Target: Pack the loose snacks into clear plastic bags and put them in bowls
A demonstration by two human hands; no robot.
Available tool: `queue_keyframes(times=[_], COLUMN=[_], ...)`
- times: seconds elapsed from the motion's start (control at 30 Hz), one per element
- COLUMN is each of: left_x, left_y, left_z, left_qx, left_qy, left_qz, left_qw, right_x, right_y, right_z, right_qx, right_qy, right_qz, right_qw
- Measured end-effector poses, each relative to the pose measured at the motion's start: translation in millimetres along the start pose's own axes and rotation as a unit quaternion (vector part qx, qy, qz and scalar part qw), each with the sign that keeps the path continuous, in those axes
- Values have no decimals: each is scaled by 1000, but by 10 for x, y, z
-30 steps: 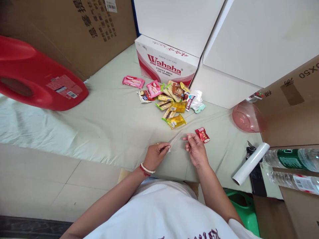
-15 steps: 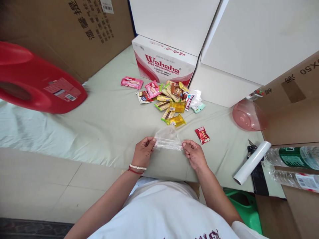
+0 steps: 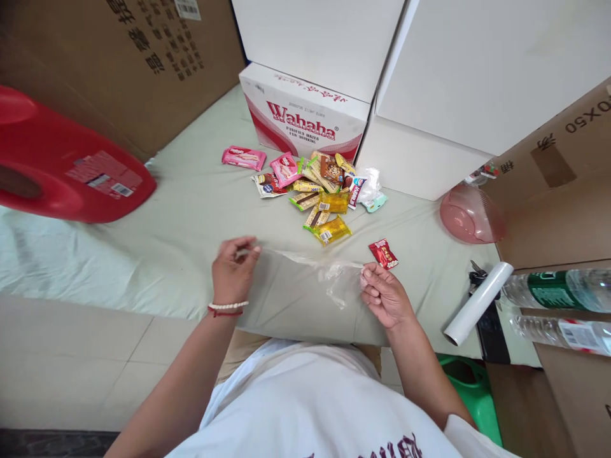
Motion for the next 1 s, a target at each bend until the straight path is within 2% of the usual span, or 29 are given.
queue_keyframes(times=[0.07, 0.1, 0.13, 0.17, 0.2, 0.23, 0.27, 0.33, 0.43, 0.57, 0.7, 0.77, 0.87, 1.0], left_x=[-266, -387, -490, -565, -614, -641, -646, -601, -405, -178, -148, -212, -342, -349], left_y=[-185, -187, -103, 85, 355, 617, 810, 1061, 1202, 1135, 1031, 1044, 1115, 1173], left_z=[25, 101, 202, 327, 502, 720, 922, 1192, 1260, 1140, 1115, 1159, 1244, 1283], left_qx=[-102, -114, -85, -5, 115, 227, 298, 364, 376, 358, 323, 319, 335, 359], left_qy=[66, 87, 98, 99, 92, 77, 60, 29, -48, -118, -105, -73, -22, -36], left_qz=[-29, -33, -30, -15, 6, 27, 44, 69, 134, 199, 170, 141, 121, 127], left_qw=[992, 989, 991, 995, 989, 970, 952, 928, 916, 905, 925, 935, 934, 924], right_x=[-27, -54, -87, -125, -165, -205, -242, -277, -211, -139, -166, -190, -194, -185], right_y=[98, 151, 202, 250, 294, 334, 365, 388, 319, 103, -20, 37, 173, 218], right_z=[48, 73, 99, 125, 150, 173, 193, 216, 226, 251, 324, 351, 342, 271], right_qx=[10, 14, 17, 21, 24, 30, 35, 39, 25, -1, -16, -3, 17, 29], right_qy=[0, -2, -4, -6, -9, -10, -12, -27, -79, -94, -84, -91, -116, -113], right_qz=[-1, 0, 2, 8, 18, 32, 50, 96, 181, 229, 227, 241, 271, 277], right_qw=[1000, 1000, 1000, 1000, 1000, 999, 998, 994, 980, 969, 970, 966, 956, 954])
Point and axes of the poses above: each hand's wrist, its own z-axis away from the middle knuckle, its own y-axis out of the palm, x = y × z, the point moved 9 cm from there along -z, towards the middle knuckle, and after that the axes turned 5 degrees about -y, right-handed, at the moved point
